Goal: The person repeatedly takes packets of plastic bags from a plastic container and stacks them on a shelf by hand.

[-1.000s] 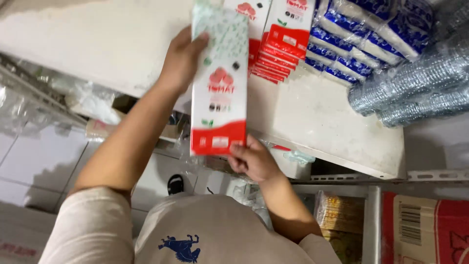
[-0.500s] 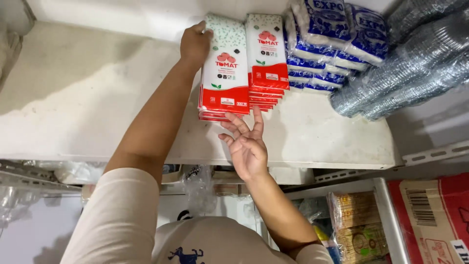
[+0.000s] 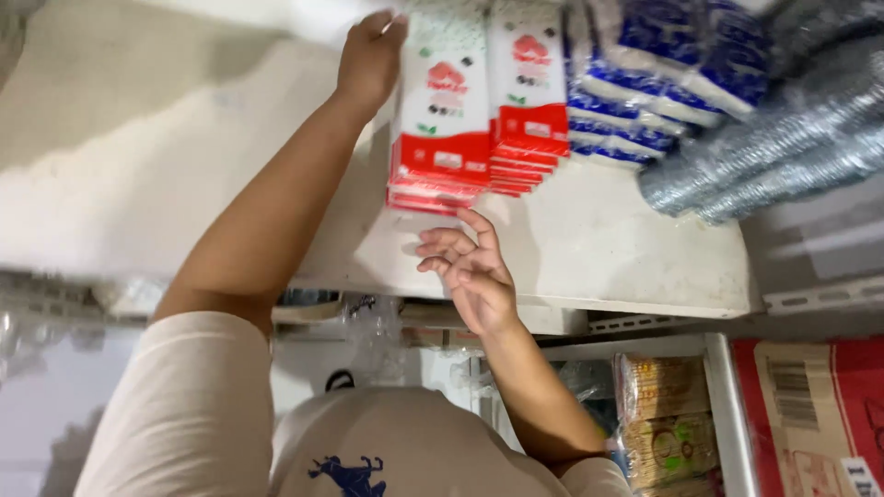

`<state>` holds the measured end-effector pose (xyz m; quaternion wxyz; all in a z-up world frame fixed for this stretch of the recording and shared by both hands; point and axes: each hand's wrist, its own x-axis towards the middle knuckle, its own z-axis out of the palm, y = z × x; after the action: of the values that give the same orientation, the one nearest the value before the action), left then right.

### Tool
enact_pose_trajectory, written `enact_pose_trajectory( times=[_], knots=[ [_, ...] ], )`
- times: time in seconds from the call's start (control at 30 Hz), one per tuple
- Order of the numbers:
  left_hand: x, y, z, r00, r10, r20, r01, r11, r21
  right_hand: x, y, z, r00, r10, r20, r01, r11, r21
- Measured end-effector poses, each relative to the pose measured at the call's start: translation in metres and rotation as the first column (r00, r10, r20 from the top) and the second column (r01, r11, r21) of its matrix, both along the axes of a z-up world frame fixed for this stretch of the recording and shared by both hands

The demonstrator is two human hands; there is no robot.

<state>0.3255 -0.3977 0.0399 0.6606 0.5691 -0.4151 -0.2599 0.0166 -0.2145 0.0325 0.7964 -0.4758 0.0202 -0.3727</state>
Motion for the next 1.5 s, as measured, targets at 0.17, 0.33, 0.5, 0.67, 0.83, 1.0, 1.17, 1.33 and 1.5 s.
enact_pose_trajectory(
  times=[0.17,0.33,0.5,0.67,0.83,1.0,1.17,1.33,1.5],
  knots=[
    [-0.037,0.136,0.03,0.95,0.168,0.263,-0.093,0.957,-0.276,-0.023,0.007,-0.024,0.992,0.125,0.005,-0.125,0.992,0.02],
    [-0.102,0.302,0.029,0.994,0.101,0.048,-0.097,0.992,-0.085,-0.051,0.001,-0.035,0.978,0.204,-0.038,-0.204,0.979,-0.016],
    [-0.173,0.415,-0.015,0.924,0.375,0.076,-0.37,0.926,-0.073,-0.079,-0.001,-0.043,0.941,0.332,-0.066,-0.334,0.942,-0.024],
    [-0.262,0.483,-0.074,0.841,0.529,-0.113,-0.532,0.847,0.005,-0.097,0.013,-0.059,0.865,0.49,-0.104,-0.494,0.869,-0.018],
    [-0.353,0.523,-0.099,0.744,0.626,-0.234,-0.629,0.774,0.072,-0.114,0.044,-0.076,0.736,0.663,-0.136,-0.669,0.743,-0.001],
    [-0.437,0.556,-0.109,0.656,0.734,-0.177,-0.739,0.672,0.053,-0.137,0.095,-0.1,0.557,0.81,-0.185,-0.813,0.577,0.08],
    [-0.504,0.602,-0.118,0.524,0.815,-0.246,-0.802,0.57,0.18,-0.149,0.162,-0.114,0.344,0.903,-0.256,-0.915,0.384,0.125],
    [-0.554,0.643,-0.132,0.401,0.896,-0.192,-0.868,0.438,0.232,-0.15,0.23,-0.12,0.078,0.881,-0.467,-0.979,0.156,0.131],
    [-0.569,0.689,-0.14,0.31,0.945,-0.102,-0.933,0.323,0.157,-0.171,0.287,-0.136,-0.122,0.773,-0.622,-0.99,-0.053,0.129]
  ],
)
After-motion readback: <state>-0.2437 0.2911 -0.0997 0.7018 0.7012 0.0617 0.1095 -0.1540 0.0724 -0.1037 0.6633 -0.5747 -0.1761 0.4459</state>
